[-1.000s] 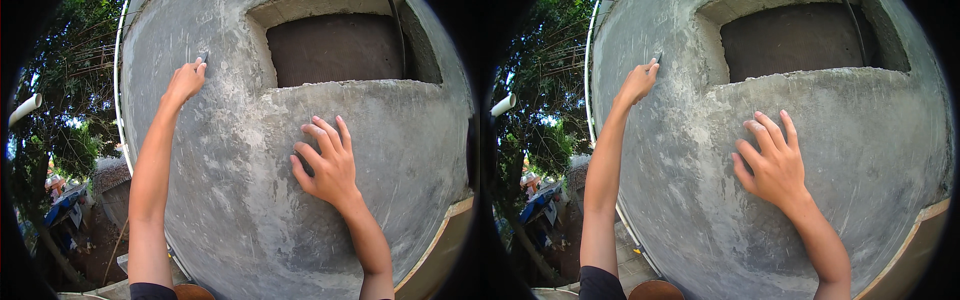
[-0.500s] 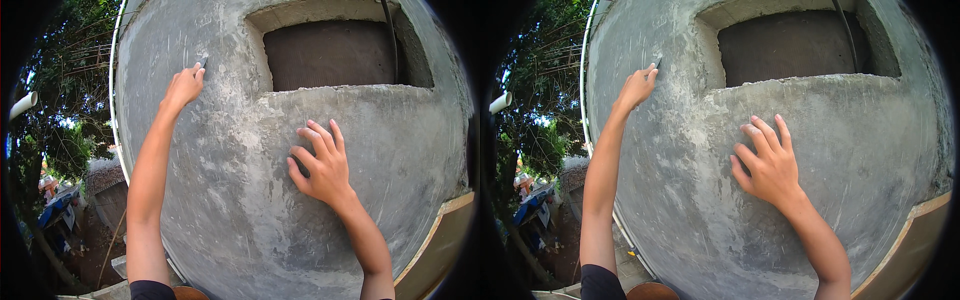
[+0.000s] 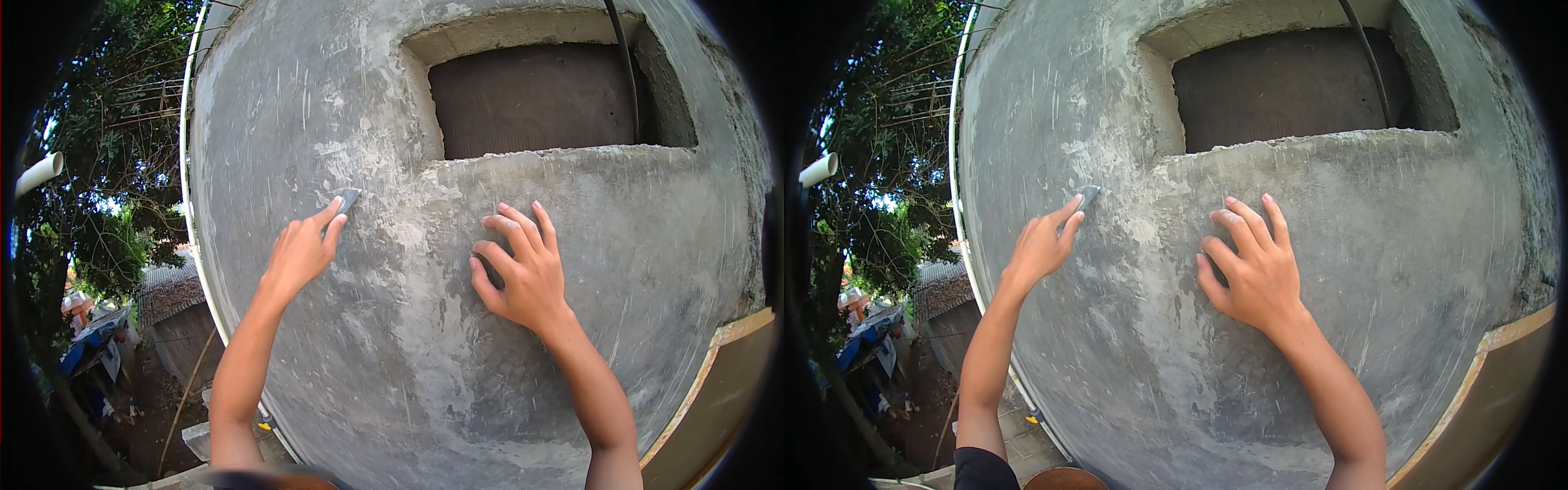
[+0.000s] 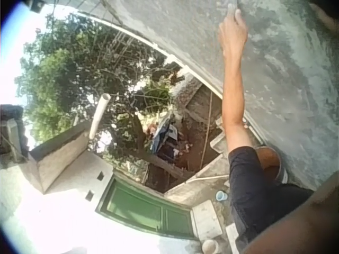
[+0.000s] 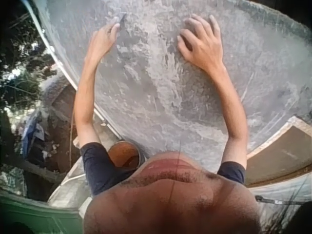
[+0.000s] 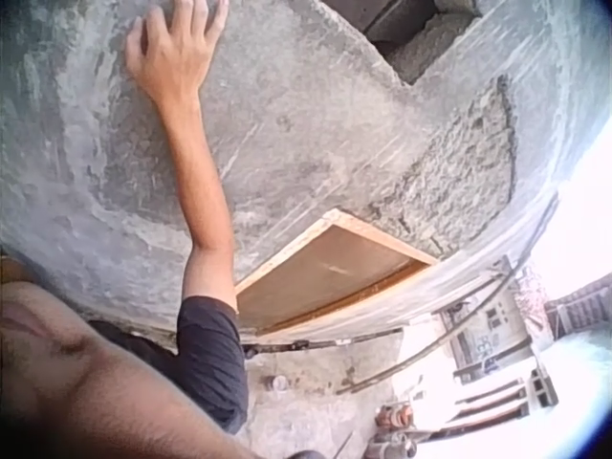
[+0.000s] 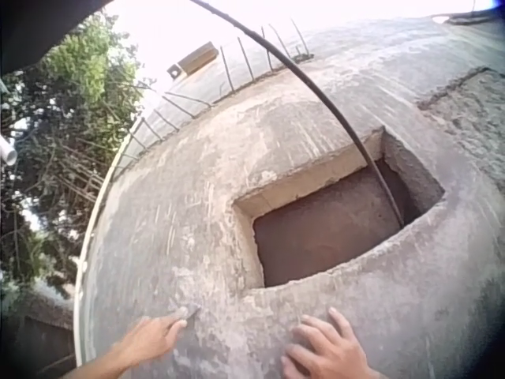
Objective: Scraping material off a concrete wall using a putty knife.
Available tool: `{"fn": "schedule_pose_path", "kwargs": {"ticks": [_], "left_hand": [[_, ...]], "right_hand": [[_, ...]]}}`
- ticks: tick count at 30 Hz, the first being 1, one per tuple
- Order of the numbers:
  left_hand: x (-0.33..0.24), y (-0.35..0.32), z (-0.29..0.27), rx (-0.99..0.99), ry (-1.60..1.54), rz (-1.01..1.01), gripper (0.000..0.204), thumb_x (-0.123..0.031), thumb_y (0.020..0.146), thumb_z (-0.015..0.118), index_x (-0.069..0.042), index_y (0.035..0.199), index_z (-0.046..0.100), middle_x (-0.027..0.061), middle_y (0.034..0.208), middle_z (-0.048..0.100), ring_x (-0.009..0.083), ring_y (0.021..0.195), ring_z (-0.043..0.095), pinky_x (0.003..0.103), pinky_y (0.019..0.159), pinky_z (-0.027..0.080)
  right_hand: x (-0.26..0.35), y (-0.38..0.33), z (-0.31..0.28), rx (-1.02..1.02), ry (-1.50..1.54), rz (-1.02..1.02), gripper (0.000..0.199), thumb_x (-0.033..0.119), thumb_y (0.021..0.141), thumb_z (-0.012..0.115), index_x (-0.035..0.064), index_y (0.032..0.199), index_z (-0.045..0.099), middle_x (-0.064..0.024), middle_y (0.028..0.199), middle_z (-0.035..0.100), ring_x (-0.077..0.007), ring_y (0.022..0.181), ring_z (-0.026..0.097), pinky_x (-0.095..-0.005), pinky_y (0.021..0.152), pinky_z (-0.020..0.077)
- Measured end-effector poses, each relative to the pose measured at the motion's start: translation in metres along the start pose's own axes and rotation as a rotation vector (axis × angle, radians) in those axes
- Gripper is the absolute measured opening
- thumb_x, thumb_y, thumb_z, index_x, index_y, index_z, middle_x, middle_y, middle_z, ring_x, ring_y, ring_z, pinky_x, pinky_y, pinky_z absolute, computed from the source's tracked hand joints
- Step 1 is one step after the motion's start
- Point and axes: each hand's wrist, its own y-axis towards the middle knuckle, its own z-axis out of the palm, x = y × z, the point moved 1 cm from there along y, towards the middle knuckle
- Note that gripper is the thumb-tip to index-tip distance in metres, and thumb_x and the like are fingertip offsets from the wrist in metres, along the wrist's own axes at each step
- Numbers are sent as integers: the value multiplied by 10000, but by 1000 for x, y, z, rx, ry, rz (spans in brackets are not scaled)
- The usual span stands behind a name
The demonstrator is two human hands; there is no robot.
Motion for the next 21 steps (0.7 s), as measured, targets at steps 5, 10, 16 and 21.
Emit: {"fn": "schedule_pose_path", "kwargs": {"ticks": [5, 10, 16, 21], "left_hand": [[10, -154, 43, 104, -365, -204, 475, -316, 989, 608, -99, 1409, 563, 242, 733, 673, 312, 569, 660, 379, 623, 508], [68, -323, 111, 545, -888, -872, 502, -435, 997, 615, 1, 1244, 644, 7, 660, 599, 93, 493, 507, 268, 442, 383], [247, -689, 273, 759, -2602, -1650, 401, -463, 954, 661, -63, 970, 674, 46, 741, 575, 173, 665, 590, 331, 613, 502], [238, -704, 301, 704, -2240, -1772, 340, -439, 968, 648, -106, 1031, 633, 46, 751, 584, 173, 619, 560, 332, 561, 486]], "right_hand": [[-3, -2, 0, 21, -7, -9, 111, 193, 798, 709, 122, 878, 679, -61, 1164, 624, -268, 1260, 543, -560, 1154, 314], [8, 4, 1, 30, -18, -17, 118, 174, 785, 720, 126, 888, 685, -61, 1169, 625, -275, 1265, 547, -557, 1151, 307], [10, 7, -4, 19, -53, -11, 115, 160, 777, 723, 132, 884, 691, -58, 1177, 627, -286, 1260, 552, -558, 1151, 305], [11, 5, 1, 65, -68, -9, 131, 149, 770, 725, 130, 896, 695, -64, 1179, 624, -295, 1267, 546, -566, 1159, 298]]}}
